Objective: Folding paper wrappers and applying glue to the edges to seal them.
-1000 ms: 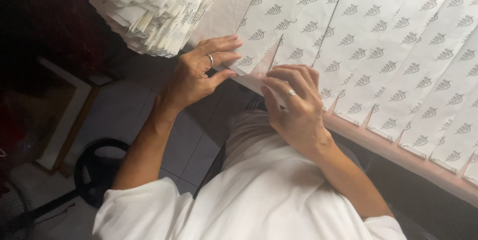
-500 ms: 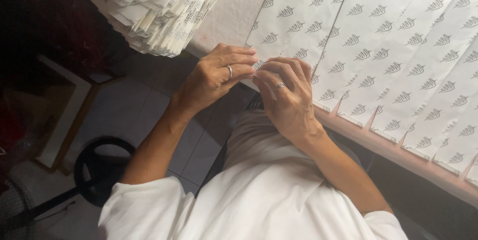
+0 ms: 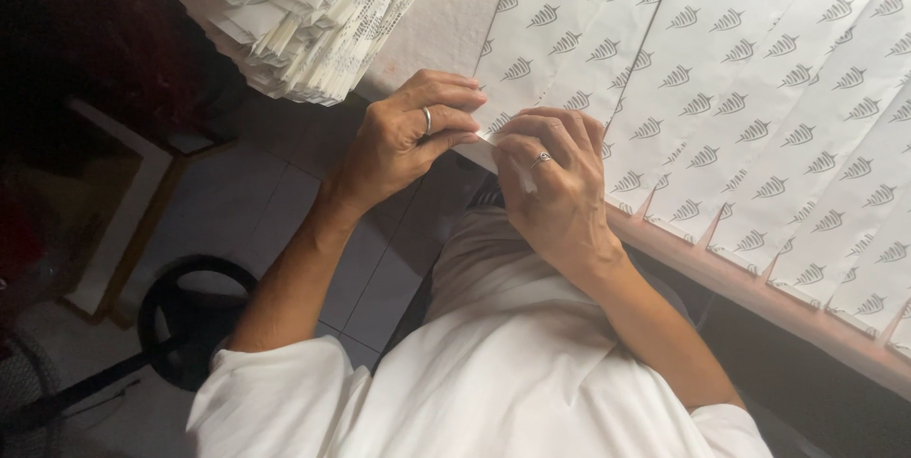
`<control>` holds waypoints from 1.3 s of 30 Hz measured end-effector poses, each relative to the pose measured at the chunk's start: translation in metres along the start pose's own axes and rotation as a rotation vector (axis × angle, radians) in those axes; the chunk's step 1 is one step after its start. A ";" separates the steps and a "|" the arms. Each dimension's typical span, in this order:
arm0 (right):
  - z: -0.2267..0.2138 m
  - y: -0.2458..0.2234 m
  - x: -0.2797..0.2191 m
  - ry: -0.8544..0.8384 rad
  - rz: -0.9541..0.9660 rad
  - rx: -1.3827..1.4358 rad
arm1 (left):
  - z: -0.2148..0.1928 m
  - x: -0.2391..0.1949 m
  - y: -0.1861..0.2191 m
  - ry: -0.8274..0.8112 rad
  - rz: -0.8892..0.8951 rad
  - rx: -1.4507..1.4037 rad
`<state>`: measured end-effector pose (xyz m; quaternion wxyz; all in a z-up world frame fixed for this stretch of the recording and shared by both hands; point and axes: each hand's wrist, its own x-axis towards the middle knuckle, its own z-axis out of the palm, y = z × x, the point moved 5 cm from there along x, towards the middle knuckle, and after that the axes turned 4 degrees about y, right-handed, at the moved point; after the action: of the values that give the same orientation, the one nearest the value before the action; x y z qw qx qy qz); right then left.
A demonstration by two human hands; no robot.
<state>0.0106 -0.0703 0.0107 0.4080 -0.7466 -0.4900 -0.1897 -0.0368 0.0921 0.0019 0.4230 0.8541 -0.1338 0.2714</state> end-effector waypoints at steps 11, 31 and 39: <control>0.007 0.009 -0.004 0.019 0.116 0.042 | 0.006 -0.001 -0.005 0.052 -0.183 0.001; 0.003 0.012 -0.005 -0.021 0.207 0.131 | 0.019 -0.006 -0.009 0.157 -0.213 0.055; -0.036 0.015 -0.023 -0.049 0.149 -0.026 | 0.029 -0.015 -0.013 0.118 -0.115 0.135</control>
<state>0.0178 -0.1152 0.0099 0.3990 -0.7907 -0.4406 -0.1469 -0.0334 0.0771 -0.0295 0.3866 0.8695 -0.0409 0.3047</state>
